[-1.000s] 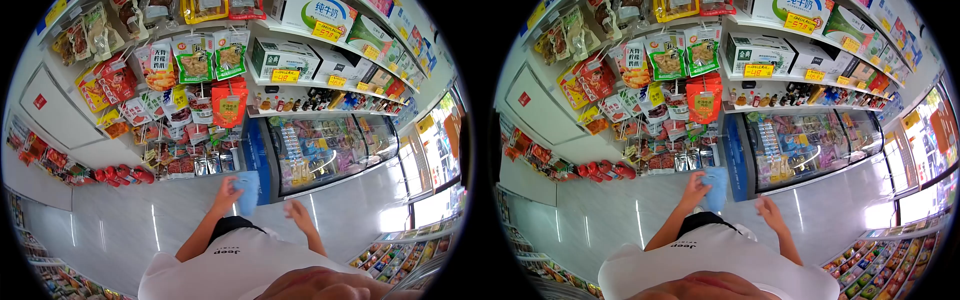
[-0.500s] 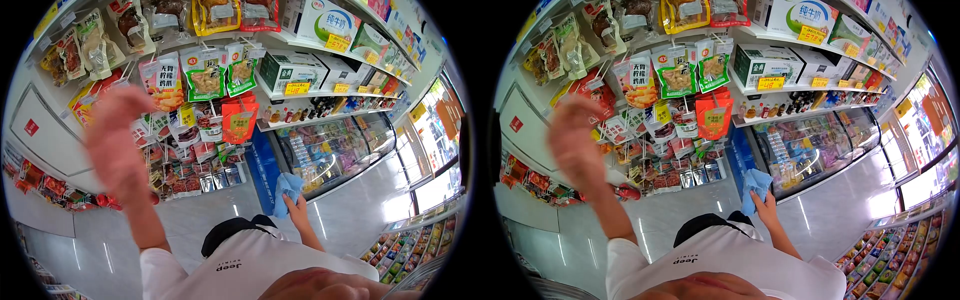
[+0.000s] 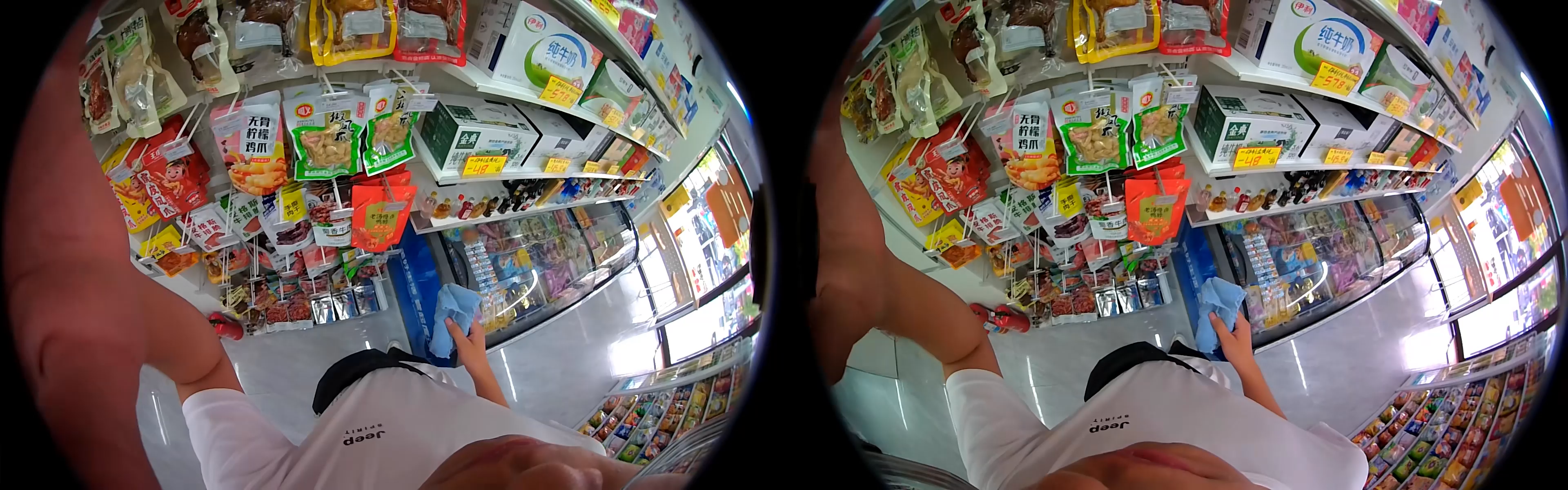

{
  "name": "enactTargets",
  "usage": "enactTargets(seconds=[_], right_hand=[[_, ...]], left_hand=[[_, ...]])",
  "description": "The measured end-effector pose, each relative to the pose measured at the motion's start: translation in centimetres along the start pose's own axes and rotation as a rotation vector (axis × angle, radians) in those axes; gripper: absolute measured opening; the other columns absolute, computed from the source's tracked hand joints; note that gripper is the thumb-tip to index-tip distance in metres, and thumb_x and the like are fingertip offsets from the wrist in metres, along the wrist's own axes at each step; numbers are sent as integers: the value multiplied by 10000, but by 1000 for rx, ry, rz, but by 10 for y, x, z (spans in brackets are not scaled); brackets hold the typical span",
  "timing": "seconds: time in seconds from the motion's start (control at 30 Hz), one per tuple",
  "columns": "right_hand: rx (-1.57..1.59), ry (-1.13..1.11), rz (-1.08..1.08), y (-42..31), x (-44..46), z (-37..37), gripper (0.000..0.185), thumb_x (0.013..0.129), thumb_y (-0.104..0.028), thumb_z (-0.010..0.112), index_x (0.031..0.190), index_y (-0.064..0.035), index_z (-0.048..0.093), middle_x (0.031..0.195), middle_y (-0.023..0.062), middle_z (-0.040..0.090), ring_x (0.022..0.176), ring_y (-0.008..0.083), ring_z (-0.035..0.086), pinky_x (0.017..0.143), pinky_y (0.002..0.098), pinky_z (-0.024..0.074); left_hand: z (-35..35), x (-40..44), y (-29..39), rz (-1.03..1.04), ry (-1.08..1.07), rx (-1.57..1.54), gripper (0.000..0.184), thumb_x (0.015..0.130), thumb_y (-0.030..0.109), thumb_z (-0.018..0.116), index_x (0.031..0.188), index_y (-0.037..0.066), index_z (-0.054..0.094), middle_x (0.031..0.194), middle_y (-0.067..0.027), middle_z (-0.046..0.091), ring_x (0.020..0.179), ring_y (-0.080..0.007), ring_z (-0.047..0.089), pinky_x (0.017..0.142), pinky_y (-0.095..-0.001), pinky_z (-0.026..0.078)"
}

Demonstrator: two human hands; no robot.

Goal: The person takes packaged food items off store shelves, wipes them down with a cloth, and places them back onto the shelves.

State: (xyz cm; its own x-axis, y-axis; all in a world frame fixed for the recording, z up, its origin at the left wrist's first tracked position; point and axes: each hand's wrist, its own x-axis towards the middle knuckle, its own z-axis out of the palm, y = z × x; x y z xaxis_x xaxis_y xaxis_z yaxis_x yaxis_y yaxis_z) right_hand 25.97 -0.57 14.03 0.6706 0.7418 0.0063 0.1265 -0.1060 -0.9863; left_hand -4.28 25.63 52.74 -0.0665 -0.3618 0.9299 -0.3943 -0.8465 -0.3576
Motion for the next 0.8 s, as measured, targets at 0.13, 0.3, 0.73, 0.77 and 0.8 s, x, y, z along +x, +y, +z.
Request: enactTargets(seconds=[0.13,0.3,0.73,0.77,0.8], right_hand=[[9,-5,-18,-10,31,-4,264,944,-198,693,1104,9,657,957,34,683,866,96,598,775,273,491],[54,-1,34,-1,67,-15,272,945,-215,700,1102,1,647,965,36,678,862,96,599,764,272,491],[94,-4,-30,25,153,-56,278,934,-220,711,1096,-2,649,947,35,686,856,105,607,771,282,500],[103,5,-45,27,160,-57,289,932,-222,715,1099,3,644,955,41,688,864,106,615,775,281,502],[71,-16,-28,17,162,-59,289,932,-231,714,1089,2,649,957,43,686,867,111,615,774,287,502]], left_hand=[[22,-4,-25,-5,-9,-12,553,963,415,543,1317,-10,556,1170,-220,637,976,-280,654,864,-404,537],[60,-11,-68,-77,-2,-54,503,984,367,524,1316,-11,555,1146,-211,652,969,-272,665,858,-395,545],[237,-147,-313,-815,-119,432,545,882,400,740,1254,24,608,1093,-129,681,905,-188,690,771,-311,558],[241,-153,-330,-723,-100,558,562,864,406,756,1247,23,607,1087,-135,679,890,-202,691,764,-329,557],[241,-150,-338,-607,-89,661,589,845,411,771,1244,14,599,1078,-140,678,862,-217,692,754,-347,555]])
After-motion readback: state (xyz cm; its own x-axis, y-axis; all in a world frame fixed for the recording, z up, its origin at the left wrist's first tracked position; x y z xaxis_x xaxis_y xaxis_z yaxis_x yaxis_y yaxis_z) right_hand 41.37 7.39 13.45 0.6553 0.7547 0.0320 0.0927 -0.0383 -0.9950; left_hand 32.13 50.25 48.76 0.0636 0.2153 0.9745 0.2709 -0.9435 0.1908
